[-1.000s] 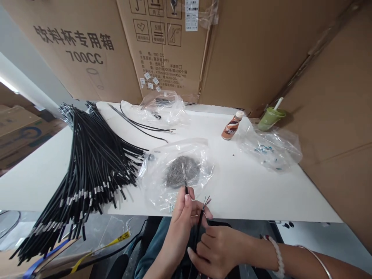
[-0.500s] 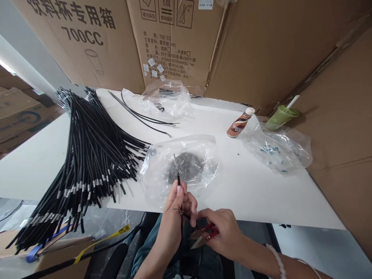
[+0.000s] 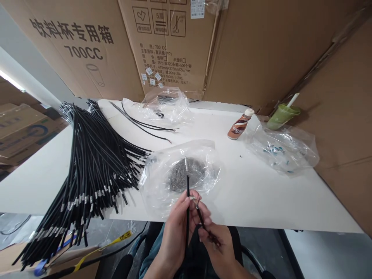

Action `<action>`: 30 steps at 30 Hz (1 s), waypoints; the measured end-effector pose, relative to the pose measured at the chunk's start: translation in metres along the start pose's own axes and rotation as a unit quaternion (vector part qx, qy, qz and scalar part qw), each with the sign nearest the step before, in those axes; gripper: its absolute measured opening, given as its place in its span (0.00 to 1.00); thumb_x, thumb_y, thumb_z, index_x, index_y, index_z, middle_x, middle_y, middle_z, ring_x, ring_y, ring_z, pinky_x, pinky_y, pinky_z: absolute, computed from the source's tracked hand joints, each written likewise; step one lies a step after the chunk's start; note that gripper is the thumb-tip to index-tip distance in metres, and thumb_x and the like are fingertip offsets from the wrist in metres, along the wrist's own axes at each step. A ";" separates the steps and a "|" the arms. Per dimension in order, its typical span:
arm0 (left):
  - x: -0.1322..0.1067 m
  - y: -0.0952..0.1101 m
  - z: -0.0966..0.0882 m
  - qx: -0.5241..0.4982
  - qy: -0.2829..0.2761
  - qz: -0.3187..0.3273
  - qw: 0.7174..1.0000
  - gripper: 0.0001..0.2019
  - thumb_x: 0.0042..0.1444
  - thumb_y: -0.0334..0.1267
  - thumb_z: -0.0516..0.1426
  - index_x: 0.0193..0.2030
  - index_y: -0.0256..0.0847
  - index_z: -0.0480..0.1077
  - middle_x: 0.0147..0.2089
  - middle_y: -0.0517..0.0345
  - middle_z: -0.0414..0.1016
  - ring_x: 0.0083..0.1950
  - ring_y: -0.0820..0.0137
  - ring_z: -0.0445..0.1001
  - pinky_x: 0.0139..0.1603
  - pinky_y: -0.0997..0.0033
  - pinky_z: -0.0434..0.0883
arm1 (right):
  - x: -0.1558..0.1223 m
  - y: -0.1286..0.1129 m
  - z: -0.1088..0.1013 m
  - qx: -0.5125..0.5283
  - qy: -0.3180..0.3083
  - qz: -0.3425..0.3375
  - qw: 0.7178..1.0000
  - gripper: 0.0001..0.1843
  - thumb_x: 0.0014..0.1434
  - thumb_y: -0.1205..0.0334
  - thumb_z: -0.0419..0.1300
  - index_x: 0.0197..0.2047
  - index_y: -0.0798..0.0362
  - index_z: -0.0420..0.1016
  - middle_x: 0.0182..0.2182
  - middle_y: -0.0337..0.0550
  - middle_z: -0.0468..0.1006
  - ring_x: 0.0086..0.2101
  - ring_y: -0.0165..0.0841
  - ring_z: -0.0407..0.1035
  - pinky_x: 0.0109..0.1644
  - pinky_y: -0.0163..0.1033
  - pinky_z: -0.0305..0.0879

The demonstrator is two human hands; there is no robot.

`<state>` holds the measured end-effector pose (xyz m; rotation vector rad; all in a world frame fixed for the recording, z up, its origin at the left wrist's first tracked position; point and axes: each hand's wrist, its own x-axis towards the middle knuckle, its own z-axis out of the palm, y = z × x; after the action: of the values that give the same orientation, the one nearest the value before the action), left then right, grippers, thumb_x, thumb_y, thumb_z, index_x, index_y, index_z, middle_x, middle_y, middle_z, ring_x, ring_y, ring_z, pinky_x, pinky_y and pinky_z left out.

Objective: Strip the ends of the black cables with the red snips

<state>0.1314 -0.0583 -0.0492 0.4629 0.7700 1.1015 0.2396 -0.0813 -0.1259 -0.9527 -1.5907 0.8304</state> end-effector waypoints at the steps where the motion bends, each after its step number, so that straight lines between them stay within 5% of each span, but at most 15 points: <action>1: 0.000 -0.002 -0.001 0.015 -0.008 0.001 1.000 0.10 0.63 0.43 0.48 0.41 0.38 0.61 0.25 0.55 0.69 0.26 0.71 0.67 0.30 0.73 0.64 | 0.002 -0.001 0.000 -0.004 0.003 -0.006 1.000 0.14 0.61 0.68 0.49 0.23 0.57 0.56 0.16 0.34 0.52 0.17 0.21 0.47 0.19 0.28 0.45; 4: 0.000 -0.006 -0.003 0.037 -0.003 0.022 0.999 0.15 0.63 0.50 0.48 0.45 0.40 0.60 0.19 0.63 0.59 0.20 0.75 0.56 0.25 0.76 0.58 | 0.005 0.000 0.002 -0.024 -0.010 -0.035 0.999 0.09 0.54 0.72 0.48 0.23 0.56 0.59 0.16 0.34 0.56 0.18 0.22 0.50 0.21 0.29 0.47; 8: -0.002 -0.009 -0.010 0.024 0.009 0.017 1.000 0.17 0.60 0.53 0.53 0.38 0.38 0.64 0.16 0.69 0.43 0.19 0.79 0.41 0.20 0.78 0.48 | 0.002 0.003 -0.003 -0.053 -0.030 -0.073 0.995 0.06 0.50 0.71 0.50 0.25 0.55 0.66 0.17 0.35 0.67 0.17 0.23 0.57 0.23 0.30 0.50; 11: -0.006 -0.011 -0.018 0.019 0.004 0.000 1.000 0.20 0.57 0.54 0.56 0.28 0.37 0.61 0.15 0.69 0.41 0.18 0.81 0.39 0.19 0.78 0.45 | 0.011 -0.003 -0.026 -0.058 -0.039 -0.054 0.996 0.11 0.58 0.56 0.56 0.33 0.55 0.71 0.18 0.35 0.67 0.17 0.23 0.58 0.22 0.30 0.52; 13: -0.011 -0.013 -0.023 0.006 0.001 -0.013 1.000 0.22 0.56 0.54 0.56 0.25 0.38 0.57 0.15 0.69 0.40 0.17 0.81 0.38 0.20 0.79 0.45 | 0.027 -0.010 -0.048 -0.055 -0.086 -0.010 0.995 0.26 0.60 0.39 0.50 0.40 0.56 0.69 0.23 0.39 0.69 0.21 0.25 0.62 0.24 0.30 0.56; 14: -0.013 -0.013 -0.024 -0.002 0.005 -0.024 1.000 0.22 0.56 0.54 0.57 0.25 0.38 0.56 0.15 0.69 0.39 0.17 0.81 0.37 0.19 0.79 0.44 | 0.036 -0.012 -0.057 -0.090 -0.109 -0.007 0.990 0.26 0.63 0.40 0.45 0.40 0.56 0.68 0.26 0.41 0.70 0.24 0.27 0.64 0.28 0.31 0.58; 17: -0.018 -0.012 -0.024 -0.032 0.047 -0.047 0.997 0.21 0.57 0.51 0.56 0.24 0.38 0.53 0.15 0.70 0.38 0.16 0.82 0.36 0.17 0.79 0.42 | 0.065 -0.015 -0.077 -0.266 -0.137 -0.040 0.953 0.17 0.67 0.52 0.45 0.36 0.55 0.65 0.26 0.40 0.71 0.25 0.27 0.64 0.28 0.32 0.54; 23: -0.016 -0.003 -0.015 -0.174 0.084 -0.086 0.977 0.20 0.52 0.42 0.62 0.25 0.38 0.53 0.15 0.72 0.38 0.14 0.83 0.36 0.16 0.78 0.42 | 0.098 -0.014 -0.077 -0.466 -0.223 -0.092 0.851 0.23 0.67 0.45 0.43 0.32 0.55 0.63 0.17 0.37 0.68 0.16 0.28 0.55 0.23 0.36 0.37; 30: -0.013 0.012 -0.014 -0.365 0.038 -0.125 0.922 0.14 0.51 0.28 0.62 0.24 0.35 0.59 0.14 0.72 0.41 0.13 0.85 0.40 0.16 0.79 0.40 | 0.137 -0.035 -0.068 -0.420 -0.318 0.058 0.848 0.23 0.64 0.44 0.47 0.28 0.55 0.62 0.18 0.38 0.65 0.19 0.26 0.49 0.25 0.36 0.42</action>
<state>0.1102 -0.0655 -0.0461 -0.3062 0.4175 1.0797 0.2825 0.0295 -0.0232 -1.4851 -2.6072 0.5264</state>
